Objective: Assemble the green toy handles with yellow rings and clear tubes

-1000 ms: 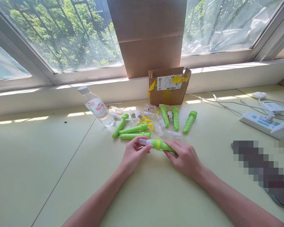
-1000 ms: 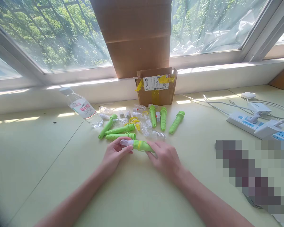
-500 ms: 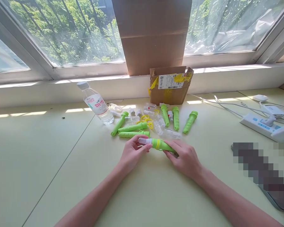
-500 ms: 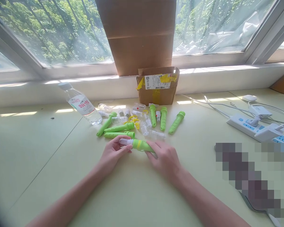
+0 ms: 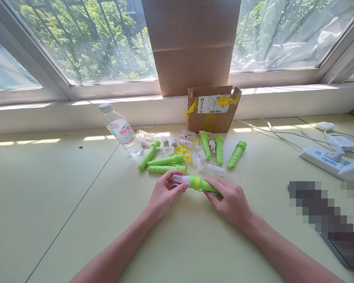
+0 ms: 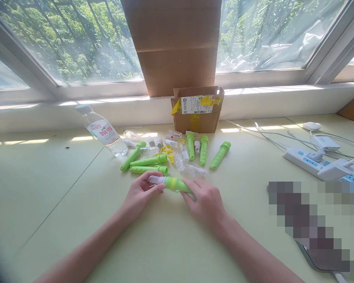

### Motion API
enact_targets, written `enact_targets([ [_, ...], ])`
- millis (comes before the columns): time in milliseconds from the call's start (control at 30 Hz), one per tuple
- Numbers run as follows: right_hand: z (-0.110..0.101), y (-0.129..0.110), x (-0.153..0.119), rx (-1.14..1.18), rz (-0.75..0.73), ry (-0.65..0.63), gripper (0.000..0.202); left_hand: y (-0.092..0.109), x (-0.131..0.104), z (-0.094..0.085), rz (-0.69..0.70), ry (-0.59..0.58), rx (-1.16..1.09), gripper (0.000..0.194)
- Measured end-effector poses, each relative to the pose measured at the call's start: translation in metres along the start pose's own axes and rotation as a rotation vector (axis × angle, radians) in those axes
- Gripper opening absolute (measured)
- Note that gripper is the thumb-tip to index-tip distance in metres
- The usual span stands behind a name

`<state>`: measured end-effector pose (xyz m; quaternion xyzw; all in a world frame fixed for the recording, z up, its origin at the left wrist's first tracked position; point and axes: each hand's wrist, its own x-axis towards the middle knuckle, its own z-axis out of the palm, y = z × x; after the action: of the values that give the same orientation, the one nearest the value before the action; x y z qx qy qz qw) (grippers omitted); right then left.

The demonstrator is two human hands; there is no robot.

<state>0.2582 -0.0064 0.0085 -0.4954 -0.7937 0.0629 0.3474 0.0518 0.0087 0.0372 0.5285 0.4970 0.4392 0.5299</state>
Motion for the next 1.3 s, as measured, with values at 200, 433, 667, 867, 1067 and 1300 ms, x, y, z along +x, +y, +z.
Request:
enact_targets([
  [200, 0.0, -0.0003, -0.0012, 0.022, 0.006, -0.008, 0.026, -0.0017, 0.0002, -0.0005, -0.009, 0.0, 0.005, 0.036],
  [433, -0.001, -0.0007, -0.0016, 0.025, 0.023, -0.03, 0.026, -0.005, 0.0007, -0.0016, -0.003, -0.021, -0.011, 0.033],
  [667, -0.0009, 0.0003, -0.002, 0.04, 0.023, -0.026, 0.026, -0.0027, -0.0013, -0.0005, -0.011, -0.023, 0.0, 0.032],
  [867, -0.0015, -0.0006, -0.0018, 0.033, 0.035, -0.034, 0.025, -0.0025, -0.0013, 0.0003, -0.007, -0.022, -0.006, 0.033],
  [1067, -0.0004, 0.0011, -0.0025, 0.032, 0.036, -0.04, 0.025, -0.0004, -0.0028, 0.0011, -0.007, -0.016, -0.007, 0.032],
  [1300, -0.0001, 0.0016, -0.003, 0.035, 0.038, -0.037, 0.026, 0.0008, -0.0034, 0.0015, -0.008, -0.014, -0.001, 0.032],
])
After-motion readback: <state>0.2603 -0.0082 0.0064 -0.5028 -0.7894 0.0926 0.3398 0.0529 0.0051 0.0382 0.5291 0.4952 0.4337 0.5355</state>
